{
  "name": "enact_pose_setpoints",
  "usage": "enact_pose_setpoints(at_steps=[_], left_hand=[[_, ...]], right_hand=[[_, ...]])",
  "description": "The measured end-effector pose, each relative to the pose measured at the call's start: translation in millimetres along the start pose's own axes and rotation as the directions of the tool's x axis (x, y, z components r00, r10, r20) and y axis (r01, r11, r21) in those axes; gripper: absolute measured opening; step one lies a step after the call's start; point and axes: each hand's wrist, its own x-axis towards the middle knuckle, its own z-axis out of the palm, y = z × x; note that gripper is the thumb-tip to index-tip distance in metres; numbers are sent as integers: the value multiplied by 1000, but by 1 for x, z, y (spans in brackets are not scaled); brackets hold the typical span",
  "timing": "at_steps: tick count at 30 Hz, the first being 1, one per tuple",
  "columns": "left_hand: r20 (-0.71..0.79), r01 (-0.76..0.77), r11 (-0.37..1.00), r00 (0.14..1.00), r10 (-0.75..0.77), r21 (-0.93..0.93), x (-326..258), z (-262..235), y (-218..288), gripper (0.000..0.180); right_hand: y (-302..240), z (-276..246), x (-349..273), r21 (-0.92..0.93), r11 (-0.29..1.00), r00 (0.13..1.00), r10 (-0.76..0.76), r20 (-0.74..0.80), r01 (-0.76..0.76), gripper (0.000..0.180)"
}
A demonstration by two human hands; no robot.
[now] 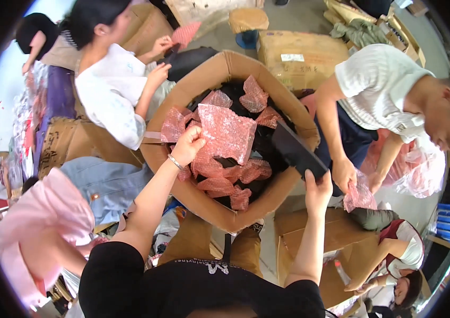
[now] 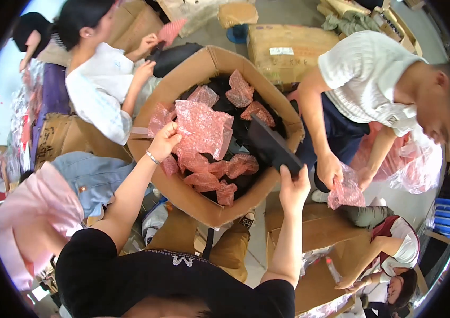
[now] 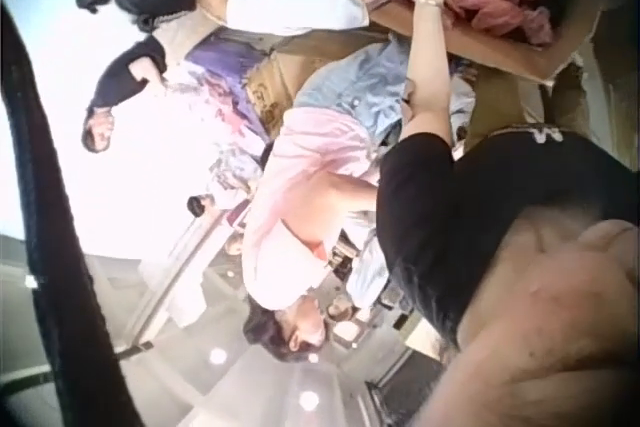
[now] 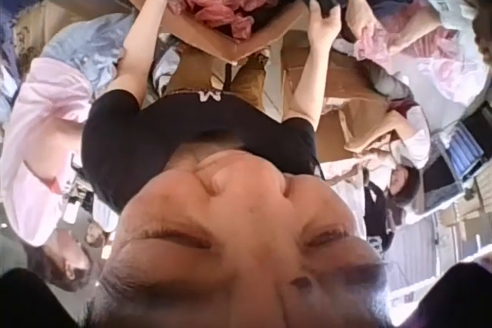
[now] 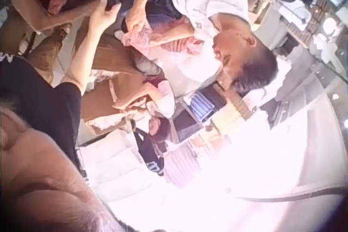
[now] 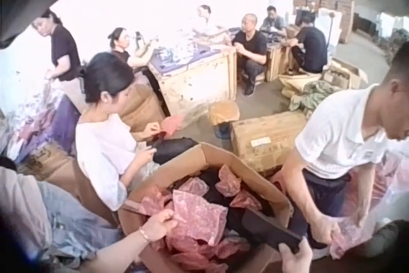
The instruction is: Packing black electronic components into pink bubble wrap and placing them into cardboard boxes.
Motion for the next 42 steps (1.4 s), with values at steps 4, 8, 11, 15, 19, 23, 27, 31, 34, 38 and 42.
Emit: enact_pose_setpoints(at_steps=[4, 8, 11, 15, 19, 23, 27, 31, 34, 38, 42], left_hand=[[13, -52, 999, 999, 53, -16, -49, 54, 89, 12], [102, -207, 977, 974, 201, 43, -98, 112, 167, 15], [176, -276, 959, 949, 260, 69, -125, 148, 208, 16], [179, -414, 863, 909, 376, 289, -160, 197, 257, 27], [83, -502, 378, 678, 730, 778, -191, 253, 283, 43], [129, -567, 306, 600, 790, 765, -196, 274, 283, 28], [65, -578, 518, 704, 707, 630, -204, 302, 293, 18], [76, -520, 279, 561, 824, 807, -193, 316, 298, 10], [204, -587, 49, 357, 911, 808, -189, 332, 296, 7], [396, -780, 10, 328, 858, 625, -198, 366, 287, 12], [312, -770, 115, 385, 868, 628, -192, 367, 269, 15]], right_hand=[[-52, -61, -72, 251, 964, 994, 70, 80, -88, 21], [-85, -124, -121, 364, 928, 991, 38, 127, -82, 17], [-107, -161, -155, 423, 901, 979, 9, 205, -97, 16], [-121, -187, -191, 504, 859, 973, -27, 231, -96, 15], [-125, -197, -212, 540, 841, 971, -104, 214, -29, 17], [-134, -198, -225, 529, 846, 978, -160, 135, 65, 18], [-139, -201, -229, 535, 837, 985, -167, 47, 116, 19], [-138, -200, -232, 487, 854, 979, -202, -15, 184, 23], [-128, -193, -238, 424, 868, 966, -231, -120, 260, 20], [-134, -187, -241, 486, 839, 964, -152, -220, 244, 13], [-129, -191, -242, 632, 730, 947, -69, -313, 262, 18]])
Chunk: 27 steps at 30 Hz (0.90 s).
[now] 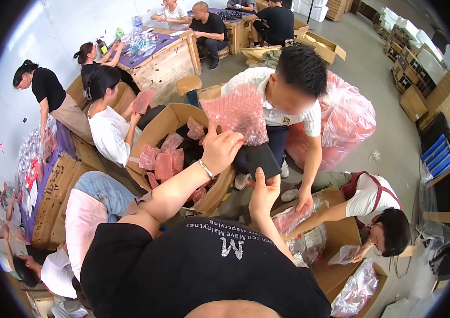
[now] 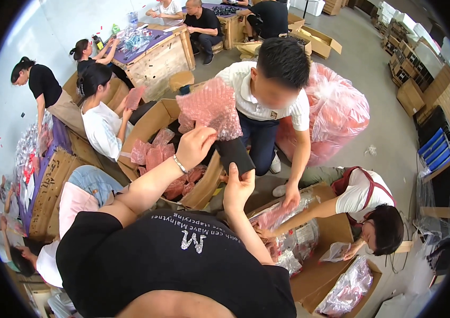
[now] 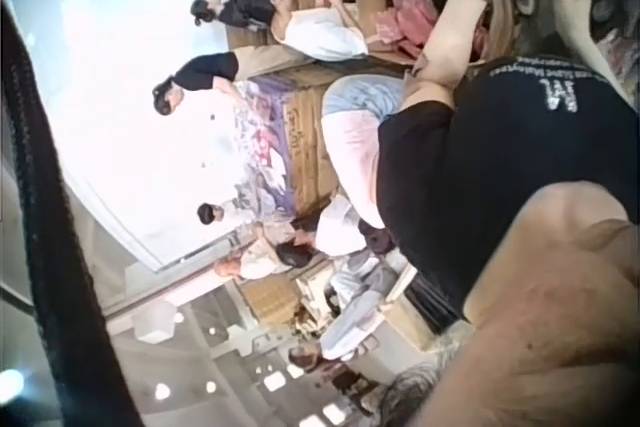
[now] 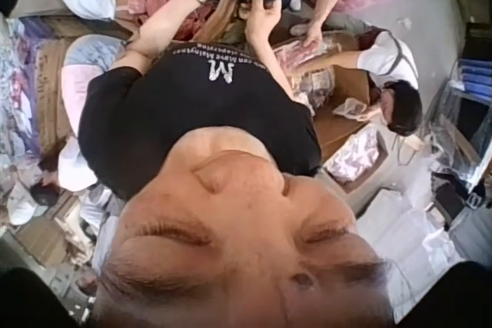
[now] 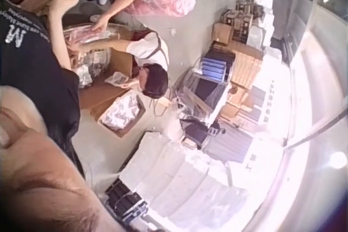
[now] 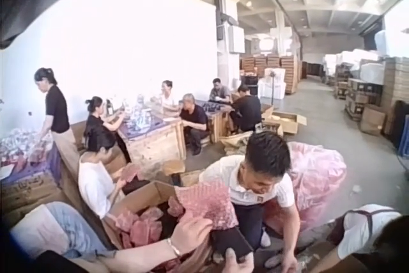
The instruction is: Packing black electronic components into pink bubble wrap and placing them into cardboard boxes.
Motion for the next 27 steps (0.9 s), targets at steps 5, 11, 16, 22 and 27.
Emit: enact_pose_setpoints(at_steps=[5, 11, 16, 22, 27], left_hand=[[-46, 327, 942, 942, -331, -80, -10, -1, 0, 11], [47, 85, 989, 996, -80, -122, -21, -13, 18, 7], [217, 49, 984, 976, -10, -172, -34, -24, 40, 8], [267, 128, 939, 963, -40, -320, -54, -20, 67, 8], [356, 267, 879, 927, -122, -395, -60, -29, 83, 12]], right_hand=[[1, 1, -8, 4, 999, 999, -32, 23, 32, 19], [11, 4, -19, -87, 996, 997, -1, 82, 9, 14], [27, 2, -21, -93, 996, 996, 19, 84, -11, 8], [38, -5, -18, 105, 994, 991, -22, 134, 8, 22], [43, -24, -13, 247, 962, 988, 92, 122, -119, 18]])
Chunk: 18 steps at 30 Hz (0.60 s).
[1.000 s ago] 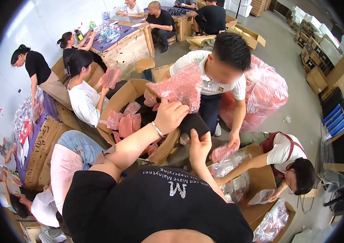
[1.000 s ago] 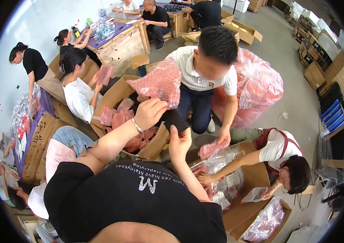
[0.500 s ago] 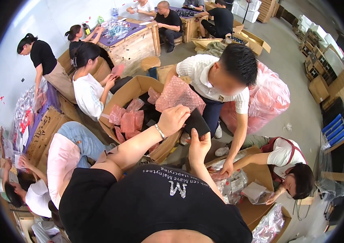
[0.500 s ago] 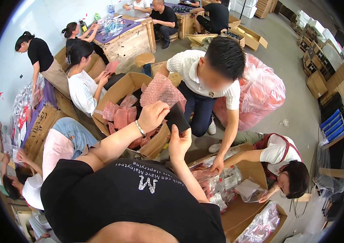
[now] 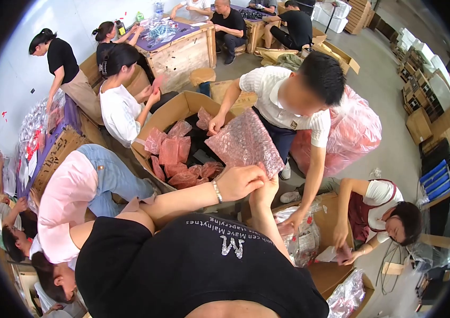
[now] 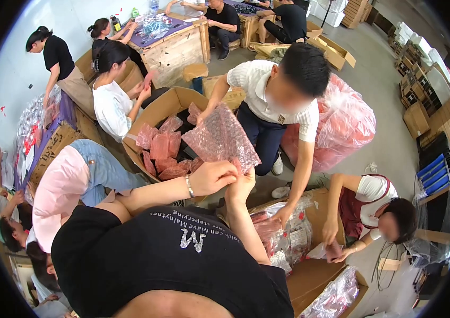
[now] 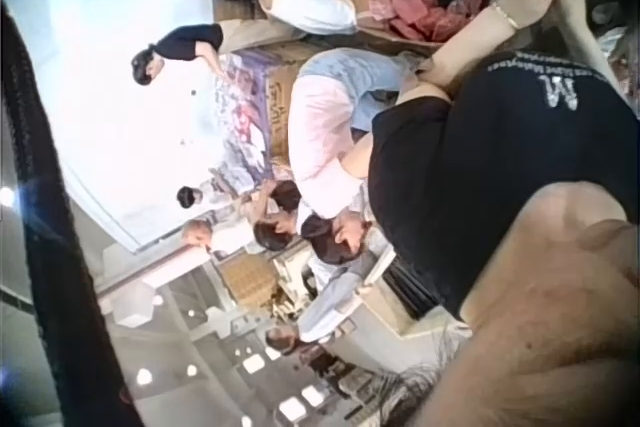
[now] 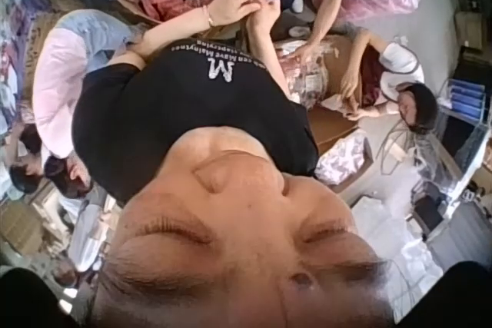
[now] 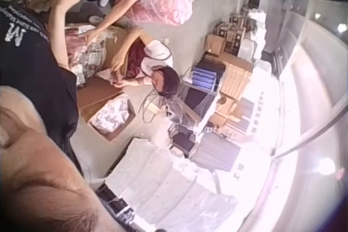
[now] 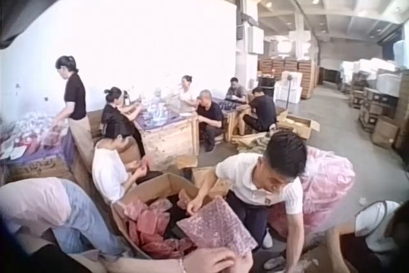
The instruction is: Packing black electronic components into pink bubble wrap and placing them into cardboard boxes.
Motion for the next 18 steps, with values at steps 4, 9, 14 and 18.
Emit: enact_pose_setpoints(at_steps=[4, 9, 14, 18], left_hand=[[-263, 322, 934, 897, -354, -157, -22, -8, -5, 31], [52, 304, 322, 795, -605, -897, -9, -7, -33, 34], [183, 484, 370, 768, -613, -793, -22, -3, -42, 15], [221, 552, 382, 738, -638, -741, -35, -5, -29, 10]], right_hand=[[-13, 3, -2, 41, 998, 999, 43, -25, -42, 22], [-16, 4, -3, 136, 987, 996, 74, 49, -80, 33], [-22, -4, 6, 161, 983, 996, 80, 49, -87, 30], [-23, -6, 0, 218, 968, 992, 124, 33, -128, 31]])
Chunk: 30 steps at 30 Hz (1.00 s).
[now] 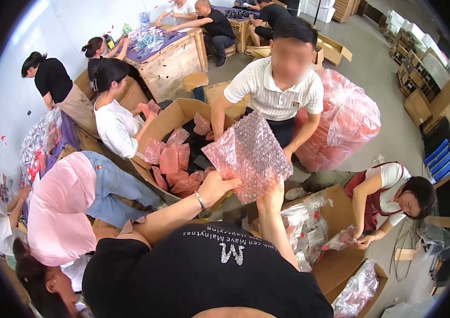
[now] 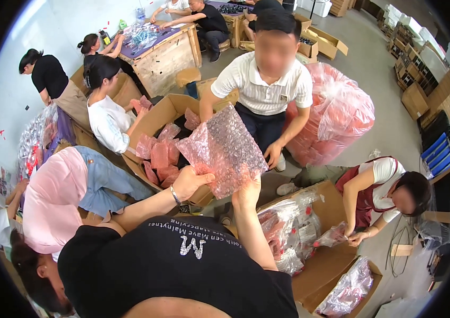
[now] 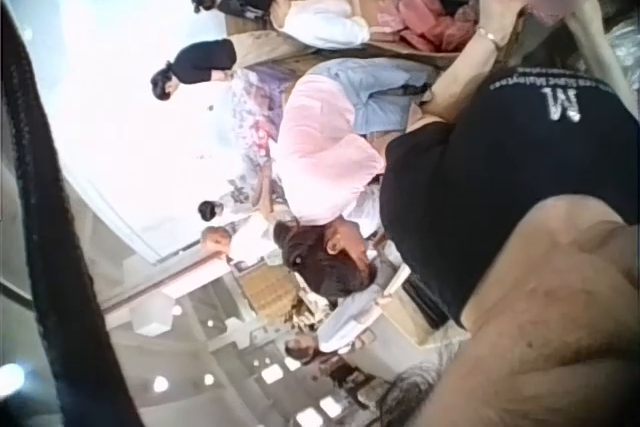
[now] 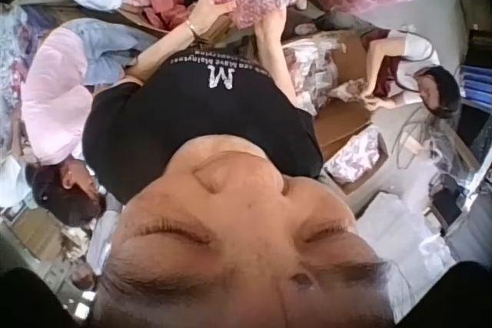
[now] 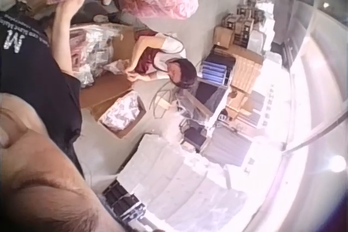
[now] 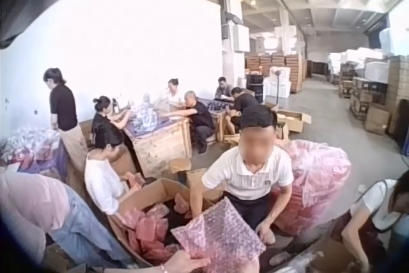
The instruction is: Packing black electronic components into pink bubble wrap and placing them into cardboard boxes.
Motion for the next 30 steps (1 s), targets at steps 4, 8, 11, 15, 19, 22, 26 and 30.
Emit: enact_pose_setpoints(at_steps=[4, 8, 11, 15, 19, 22, 26, 30], left_hand=[[172, 110, 992, 978, -119, 61, 1, -46, 0, 29], [138, -82, 979, 989, 57, 184, 16, -102, 58, 52], [265, -273, 916, 944, 197, 294, 41, -71, 108, 56], [286, 6, 868, 943, -170, 497, 75, -48, 98, 40], [245, -55, 946, 969, -26, 320, 73, -29, 76, 31], [226, 5, 956, 971, -75, 294, 79, -24, 68, 31], [253, 66, 976, 960, -118, 207, 82, -16, 63, 30], [286, 75, 955, 945, -160, 287, 79, -12, 67, 23]], right_hand=[[-4, 0, 1, -36, 997, 997, -70, -37, 69, 33], [-21, -1, -1, -203, 978, 999, -52, 9, 53, 29], [-22, 1, -4, -247, 968, 999, -32, 40, 41, 24], [-25, 4, -6, -251, 967, 997, -30, 73, 47, 22], [-39, -35, 13, -429, 899, 988, -136, -75, 92, 10], [-61, -44, 15, -435, 883, 983, -176, 44, 178, 52], [-53, -30, 12, -414, 910, 976, 59, 210, 34, 72], [-44, -38, 13, -237, 951, 962, 235, 137, -199, 29]])
